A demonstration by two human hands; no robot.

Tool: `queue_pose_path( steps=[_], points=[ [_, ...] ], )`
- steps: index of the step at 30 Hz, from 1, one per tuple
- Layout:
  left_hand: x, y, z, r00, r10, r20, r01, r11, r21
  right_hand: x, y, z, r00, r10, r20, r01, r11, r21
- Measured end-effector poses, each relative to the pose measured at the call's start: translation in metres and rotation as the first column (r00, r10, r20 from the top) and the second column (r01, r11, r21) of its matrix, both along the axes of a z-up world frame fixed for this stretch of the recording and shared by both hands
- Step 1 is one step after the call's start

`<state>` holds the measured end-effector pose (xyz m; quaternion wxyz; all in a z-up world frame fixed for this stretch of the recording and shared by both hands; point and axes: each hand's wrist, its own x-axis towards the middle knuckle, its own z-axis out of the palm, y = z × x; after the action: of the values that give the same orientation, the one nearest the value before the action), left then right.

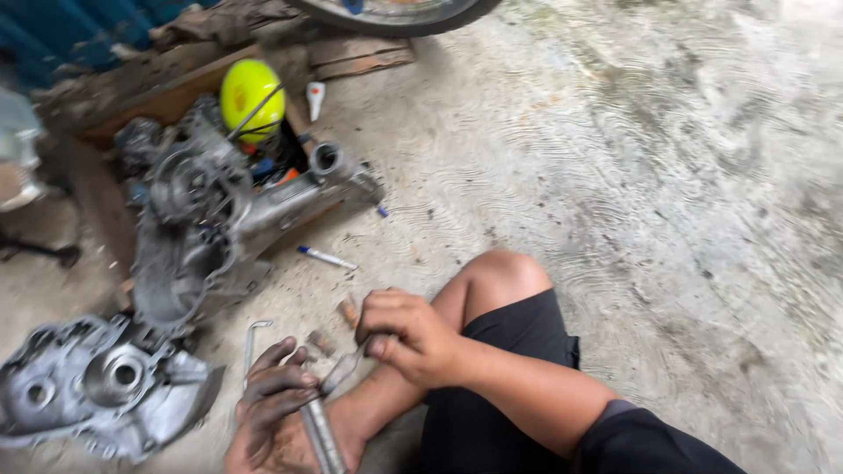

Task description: The person sits on the ground next to disassembled motorcycle engine crankcase halves and cleans a cylindrical metal part, repeatedly scrubbing and scraping it with a wire brush by hand, turning the part to work different surfaces.

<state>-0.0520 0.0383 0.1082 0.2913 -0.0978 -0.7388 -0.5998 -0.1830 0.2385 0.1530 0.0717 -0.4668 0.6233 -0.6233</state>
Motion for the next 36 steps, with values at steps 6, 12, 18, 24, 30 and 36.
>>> queue_pose_path(
  steps=[6, 12, 18, 24, 30, 36],
  points=[
    [-0.034, 0.047, 0.017, 0.996, 0.071, -0.056, -0.068, 0.996, 0.062, 0.001, 0.022, 0.032, 0.998, 0.055, 0.009, -0.055, 0.998, -0.027],
    [-0.052, 0.088, 0.077, 0.988, -0.148, 0.047, 0.139, 0.977, 0.159, 0.000, 0.056, 0.061, 0.979, -0.111, -0.172, 0.131, 0.985, 0.110],
    [-0.053, 0.101, 0.081, 0.973, -0.222, 0.058, 0.191, 0.923, 0.334, 0.010, 0.064, 0.078, 0.964, -0.168, -0.206, 0.205, 0.963, 0.174],
    [-0.036, 0.088, 0.084, 0.973, -0.226, -0.051, 0.231, 0.935, 0.270, 0.023, 0.055, 0.093, 0.957, -0.195, -0.217, 0.233, 0.958, 0.168],
    [-0.026, 0.093, 0.096, 0.970, -0.234, -0.066, 0.240, 0.876, 0.417, 0.043, 0.064, 0.101, 0.948, -0.241, -0.206, 0.274, 0.950, 0.150],
    [-0.017, 0.093, 0.112, 0.916, -0.391, -0.089, 0.398, 0.859, 0.322, 0.063, 0.078, 0.109, 0.936, -0.259, -0.236, 0.305, 0.935, 0.183]
  ],
)
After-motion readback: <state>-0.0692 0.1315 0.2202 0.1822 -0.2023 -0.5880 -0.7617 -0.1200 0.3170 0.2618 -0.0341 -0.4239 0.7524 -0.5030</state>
